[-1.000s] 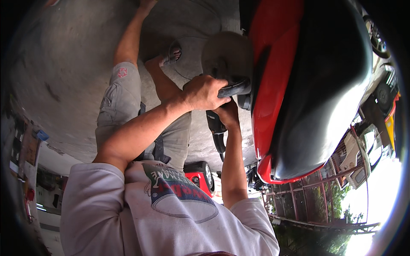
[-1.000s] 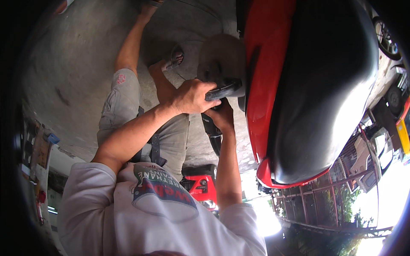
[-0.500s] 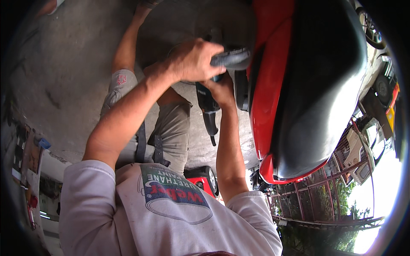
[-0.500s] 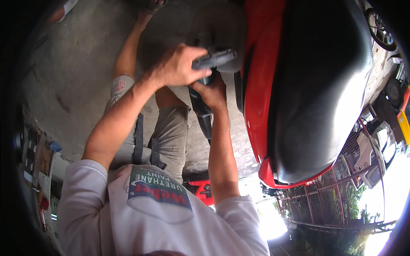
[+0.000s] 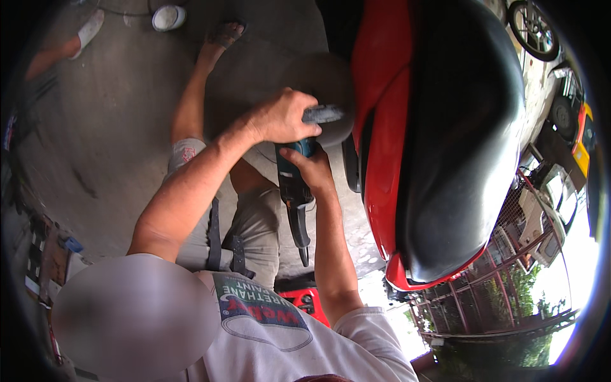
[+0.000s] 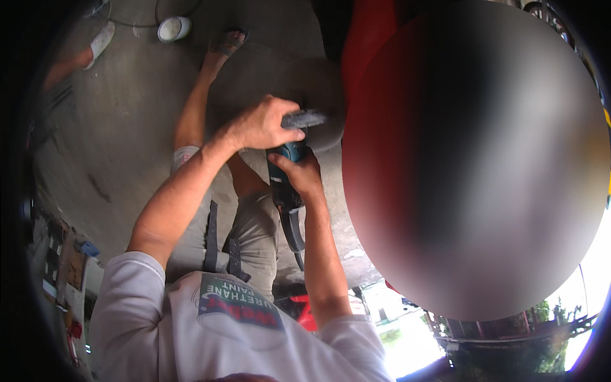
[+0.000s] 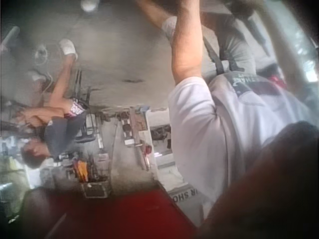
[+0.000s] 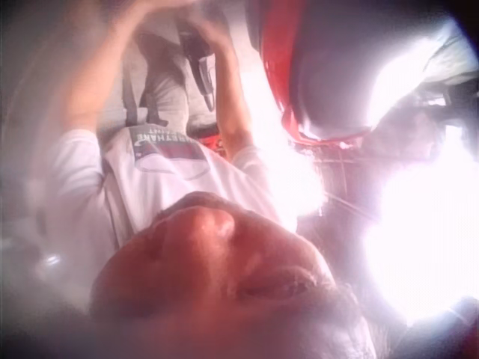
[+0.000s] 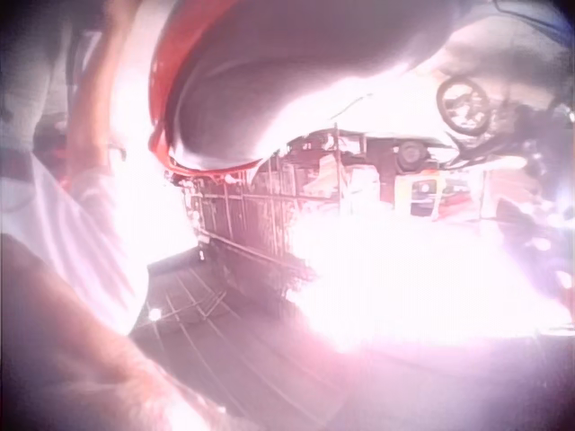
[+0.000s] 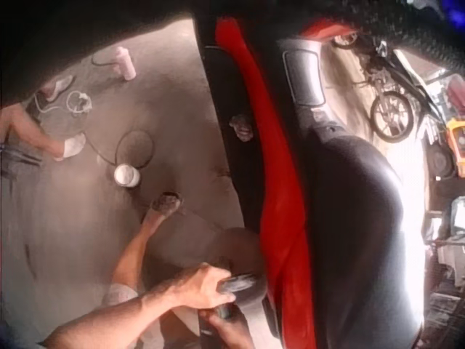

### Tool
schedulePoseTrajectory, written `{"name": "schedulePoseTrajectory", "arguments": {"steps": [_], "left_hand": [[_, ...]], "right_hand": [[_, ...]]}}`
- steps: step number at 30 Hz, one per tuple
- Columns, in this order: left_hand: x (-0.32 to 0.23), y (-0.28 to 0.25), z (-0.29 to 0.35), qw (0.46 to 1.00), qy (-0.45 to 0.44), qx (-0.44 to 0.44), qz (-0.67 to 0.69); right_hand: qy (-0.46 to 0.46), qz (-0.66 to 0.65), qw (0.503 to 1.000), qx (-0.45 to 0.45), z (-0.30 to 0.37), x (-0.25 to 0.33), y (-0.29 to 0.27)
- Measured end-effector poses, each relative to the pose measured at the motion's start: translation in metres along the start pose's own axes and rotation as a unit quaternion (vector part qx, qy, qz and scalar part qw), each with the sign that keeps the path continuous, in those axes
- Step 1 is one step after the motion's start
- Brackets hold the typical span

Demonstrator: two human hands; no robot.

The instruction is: The person uses a rotary polisher to buff the red side panel of a motorcycle. They move the tool in circular motions along the bodywork, occasionally pausing to wipe the surface with their hand.

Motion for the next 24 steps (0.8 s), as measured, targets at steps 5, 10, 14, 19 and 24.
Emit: {"name": "schedulePoseTrajectory", "arguments": {"steps": [5, 10, 14, 19, 24], "left_hand": [[-0.029, -0.045, -0.031, 0.995, 0.036, -0.014, -0.091], [-0.057, -0.027, -0.011, 0.983, 0.073, 0.08, -0.145], [-0.055, -0.019, -0.019, 0.978, 0.074, 0.092, -0.174], [-0.045, -0.045, -0.072, 0.968, 0.07, 0.031, -0.24], [-0.054, -0.071, -0.104, 0.965, -0.016, 0.054, -0.257]], "right_hand": [[-0.062, -0.005, 0.997, -0.038, -0.028, 0.043, 0.002], [-0.093, -0.064, 0.993, -0.045, -0.037, 0.008, 0.01], [-0.098, -0.019, 0.995, -0.025, -0.052, 0.019, 0.006], [-0.158, -0.012, 0.986, -0.047, -0.125, 0.064, -0.008], [-0.236, -0.003, 0.97, -0.05, -0.156, 0.117, -0.018]]}}
Point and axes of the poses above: each hand's wrist, its own z-axis away from the middle knuckle, its own y-axis out of the palm, x = y × z, the point moved 4 cm from there along -z, towards the middle knuckle, and after that the axes turned 2 degrees about z, right-handed, at the moved point
